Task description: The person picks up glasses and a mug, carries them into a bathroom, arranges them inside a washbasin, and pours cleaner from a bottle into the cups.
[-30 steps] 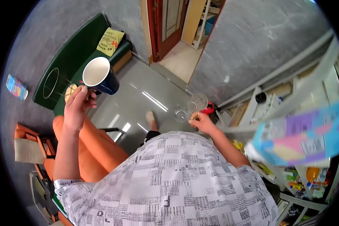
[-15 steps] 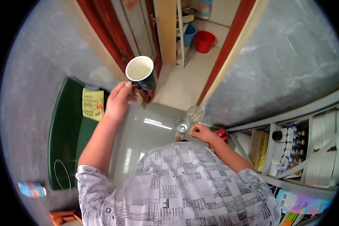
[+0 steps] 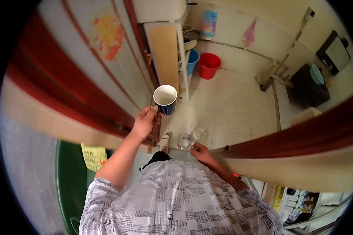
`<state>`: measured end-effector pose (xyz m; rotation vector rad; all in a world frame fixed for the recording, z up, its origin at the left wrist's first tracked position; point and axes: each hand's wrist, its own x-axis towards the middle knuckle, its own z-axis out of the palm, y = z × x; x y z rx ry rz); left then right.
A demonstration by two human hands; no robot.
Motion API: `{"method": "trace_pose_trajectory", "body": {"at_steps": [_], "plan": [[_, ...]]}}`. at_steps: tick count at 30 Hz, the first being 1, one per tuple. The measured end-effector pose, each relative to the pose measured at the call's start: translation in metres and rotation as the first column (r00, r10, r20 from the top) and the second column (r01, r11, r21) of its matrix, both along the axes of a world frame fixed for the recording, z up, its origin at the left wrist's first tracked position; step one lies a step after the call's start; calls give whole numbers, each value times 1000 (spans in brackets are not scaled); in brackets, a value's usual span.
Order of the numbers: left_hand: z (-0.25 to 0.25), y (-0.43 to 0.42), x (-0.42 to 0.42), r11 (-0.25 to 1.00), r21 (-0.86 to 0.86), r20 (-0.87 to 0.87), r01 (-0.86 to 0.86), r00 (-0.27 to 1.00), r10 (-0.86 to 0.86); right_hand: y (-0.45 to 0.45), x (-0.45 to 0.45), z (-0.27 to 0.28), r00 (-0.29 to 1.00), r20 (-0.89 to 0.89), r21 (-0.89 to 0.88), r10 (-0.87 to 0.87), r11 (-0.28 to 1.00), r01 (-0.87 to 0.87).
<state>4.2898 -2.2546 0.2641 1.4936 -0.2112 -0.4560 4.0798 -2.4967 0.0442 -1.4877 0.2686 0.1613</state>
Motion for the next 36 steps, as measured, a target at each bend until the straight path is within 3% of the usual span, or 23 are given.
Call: {"method": "trace_pose_trajectory", "body": {"at_steps": [2, 3, 4, 7, 8, 10, 13, 17, 19, 23, 27, 29, 32, 35, 36], "plan": [[-25, -34, 74, 989, 129, 94, 73, 992, -86, -5, 32, -3, 997, -50, 20, -64, 998, 65], [-27, -62, 103, 994, 47, 31, 94, 995, -95, -13, 42, -2, 989, -74, 20, -125, 992, 126], [-34, -92, 134, 989, 80, 73, 126, 989, -132, -19, 51, -7, 982, 1, -71, -189, 979, 189], [-55, -172, 206, 954, 125, 138, 273, 947, -289, -27, 76, 27, 895, -104, 122, -435, 887, 445], [-58, -198, 221, 936, 134, 137, 326, 929, -343, -32, 82, 36, 861, -177, 63, -477, 867, 494], [-79, -250, 253, 866, 158, 98, 475, 865, -492, -43, 88, 50, 815, -156, 31, -558, 822, 569], [-79, -337, 250, 839, 107, 58, 533, 839, -540, -63, 94, 82, 694, -121, -7, -709, 700, 714], [-86, -453, 252, 688, 18, -106, 725, 686, -720, -108, 102, 63, 508, -33, 20, -860, 508, 861], [-96, -503, 259, 599, 114, -26, 793, 605, -796, -127, 98, 52, 414, -37, -10, -910, 415, 910], [-114, -564, 282, 592, 134, -120, 795, 606, -787, -161, 97, 31, 239, -49, -74, -970, 242, 967], [-131, -607, 337, 464, 356, -125, 811, 534, -836, -196, 100, 28, -50, -229, -105, -972, -26, 994], [-167, -627, 377, 483, 338, -209, 808, 565, -799, -209, 98, 19, -156, -277, -117, -948, -127, 985], [-180, -678, 411, 423, 460, -254, 781, 572, -780, -248, 96, 8, -303, -387, -101, -871, -287, 953], [-199, -774, 446, 230, 570, -213, 789, 412, -886, -312, 87, -5, -431, -484, -93, -762, -445, 891], [-216, -814, 458, 210, 508, -243, 835, 373, -896, -331, 83, -10, -443, -494, -81, -748, -467, 880]]}}
